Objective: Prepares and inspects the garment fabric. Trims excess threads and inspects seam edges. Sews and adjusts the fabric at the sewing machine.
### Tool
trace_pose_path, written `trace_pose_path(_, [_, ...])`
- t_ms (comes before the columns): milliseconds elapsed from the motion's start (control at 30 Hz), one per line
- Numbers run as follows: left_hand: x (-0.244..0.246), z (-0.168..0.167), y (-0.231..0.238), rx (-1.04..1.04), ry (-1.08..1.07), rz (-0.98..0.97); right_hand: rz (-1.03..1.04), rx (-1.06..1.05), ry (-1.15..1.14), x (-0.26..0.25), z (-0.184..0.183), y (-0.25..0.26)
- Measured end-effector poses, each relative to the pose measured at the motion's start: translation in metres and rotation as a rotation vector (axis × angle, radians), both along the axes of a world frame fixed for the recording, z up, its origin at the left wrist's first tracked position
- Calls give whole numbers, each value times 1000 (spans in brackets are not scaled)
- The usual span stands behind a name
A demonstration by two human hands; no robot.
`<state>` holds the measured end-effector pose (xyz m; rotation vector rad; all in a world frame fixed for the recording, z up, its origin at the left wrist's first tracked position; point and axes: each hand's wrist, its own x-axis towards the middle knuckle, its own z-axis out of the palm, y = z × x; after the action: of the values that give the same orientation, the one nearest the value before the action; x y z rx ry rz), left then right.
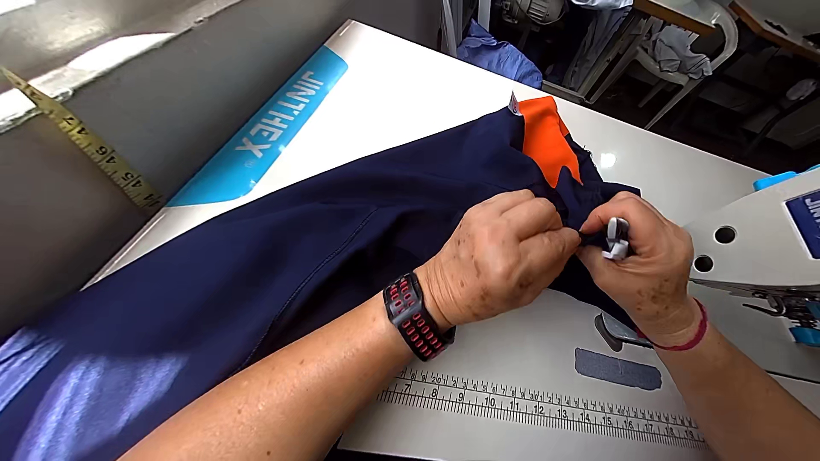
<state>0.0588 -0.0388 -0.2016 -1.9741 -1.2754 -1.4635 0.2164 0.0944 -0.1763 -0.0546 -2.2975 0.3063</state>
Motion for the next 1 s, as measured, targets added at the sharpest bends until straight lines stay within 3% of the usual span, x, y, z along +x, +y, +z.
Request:
trace_pose_path(100, [3,5,-6,117,158,74,-21,165,216,1,-7,7])
trace_pose_path(333, [6,10,-11,149,239,92,1,145,227,6,-10,7])
trace_pose_path(467, [7,4,-5,-6,94,154,5,60,174,3,-7,-2])
trace_pose_path(600, [0,-5,4,-83,-108,32,30,-110,74,-4,0,-11])
trace_pose_path(767, [-11,-1,4,-183,-299,-76,40,-316,-243,2,20,4])
trace_pose_path(833, [-12,2,1,-326,-470,-128,-70,-337,-221,5,27,15])
trace_pose_path(900, [-9,8,-2,-547,-688,-150,-246,-223,-158,7,27,25])
trace_pose_path(1000, [-9,11,-2,-685,-787,-175,-154,-330,-77,4,27,25])
